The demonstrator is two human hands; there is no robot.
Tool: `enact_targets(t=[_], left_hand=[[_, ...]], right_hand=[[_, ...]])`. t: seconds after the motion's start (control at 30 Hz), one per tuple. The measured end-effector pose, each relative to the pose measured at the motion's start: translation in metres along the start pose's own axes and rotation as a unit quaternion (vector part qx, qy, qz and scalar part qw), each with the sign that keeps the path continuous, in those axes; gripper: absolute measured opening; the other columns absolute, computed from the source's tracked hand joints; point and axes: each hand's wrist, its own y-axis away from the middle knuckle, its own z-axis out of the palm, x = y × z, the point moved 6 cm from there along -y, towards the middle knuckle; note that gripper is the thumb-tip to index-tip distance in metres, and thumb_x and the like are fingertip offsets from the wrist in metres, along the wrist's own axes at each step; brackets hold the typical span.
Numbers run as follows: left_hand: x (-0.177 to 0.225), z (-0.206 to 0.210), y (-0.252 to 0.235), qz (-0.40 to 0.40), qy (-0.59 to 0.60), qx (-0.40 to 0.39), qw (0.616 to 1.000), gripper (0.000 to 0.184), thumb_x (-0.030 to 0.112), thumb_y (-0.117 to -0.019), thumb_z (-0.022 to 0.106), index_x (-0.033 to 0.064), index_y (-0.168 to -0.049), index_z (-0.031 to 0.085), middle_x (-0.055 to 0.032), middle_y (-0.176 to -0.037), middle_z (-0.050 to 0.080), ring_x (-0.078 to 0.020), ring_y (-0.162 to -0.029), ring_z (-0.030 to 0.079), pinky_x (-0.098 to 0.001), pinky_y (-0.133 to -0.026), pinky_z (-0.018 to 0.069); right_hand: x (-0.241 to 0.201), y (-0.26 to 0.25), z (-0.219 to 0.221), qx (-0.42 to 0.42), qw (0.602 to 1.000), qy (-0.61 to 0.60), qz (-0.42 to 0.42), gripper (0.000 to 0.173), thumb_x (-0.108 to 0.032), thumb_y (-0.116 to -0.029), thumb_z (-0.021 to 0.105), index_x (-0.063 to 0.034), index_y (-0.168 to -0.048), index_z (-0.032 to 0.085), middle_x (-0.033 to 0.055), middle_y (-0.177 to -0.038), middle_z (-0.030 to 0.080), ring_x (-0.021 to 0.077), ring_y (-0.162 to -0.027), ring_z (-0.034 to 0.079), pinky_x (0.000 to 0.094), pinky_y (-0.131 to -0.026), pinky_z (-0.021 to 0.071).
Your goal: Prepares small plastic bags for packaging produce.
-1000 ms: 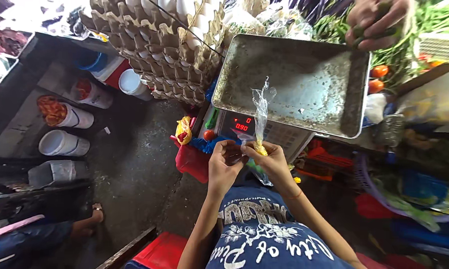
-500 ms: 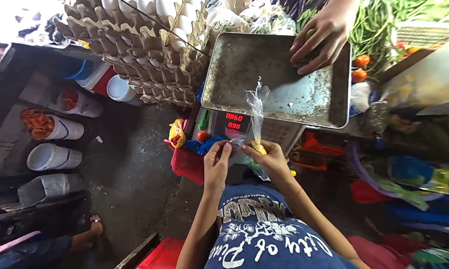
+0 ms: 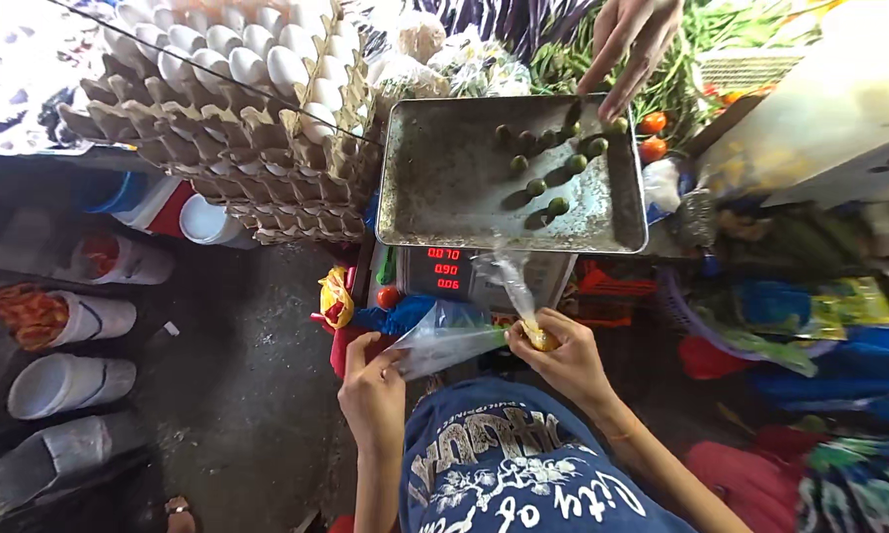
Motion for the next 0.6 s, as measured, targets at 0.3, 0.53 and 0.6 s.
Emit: enact_targets(t=[0.3,0.53,0.6], left_hand=[[0.058,0.065,0.039,0.014,0.245,-0.349,0.905,0.068,-0.004,-0.0751,0.067,-0.0025,-0.142,0.054,-0.0199,-0.144,0.055,-0.0291,-0.125,0.061,-0.0478,-0.1,0.0539],[0.042,0.064,0.034,0.014,0.259,-0.383,0.887,0.06,-0.004,-0.079,0.07,-0.0053,-0.137,0.057,-0.0201,-0.148,0.052,-0.0213,-0.124,0.062,-0.0396,-0.101,0.0542],[0.066,0.068,0.052,0.188,0.234,-0.43,0.852,0.05,-0.012,-0.0764,0.065,-0.0041,-0.126,0.067,-0.016,-0.153,0.05,-0.0271,-0.135,0.056,-0.0456,-0.107,0.0508]], right_hand=[[-0.034,0.018,0.037,-0.132,0.932,-0.333,0.054,0.031,-0.027,-0.1084,0.044,-0.0071,-0.118,0.065,-0.0028,-0.103,0.069,0.0053,-0.092,0.065,0.0261,-0.084,0.0563],[0.019,0.058,0.119,-0.345,0.932,0.094,0.05,0.029,-0.023,-0.1009,0.056,0.0029,-0.108,0.068,0.0239,-0.104,0.07,0.0426,-0.099,0.07,0.0661,-0.083,0.0538],[-0.003,0.059,0.097,-0.25,0.962,0.11,-0.015,0.029,-0.017,-0.0949,0.066,0.0086,-0.107,0.072,0.0273,-0.103,0.073,0.042,-0.1,0.071,0.06,-0.087,0.0561]])
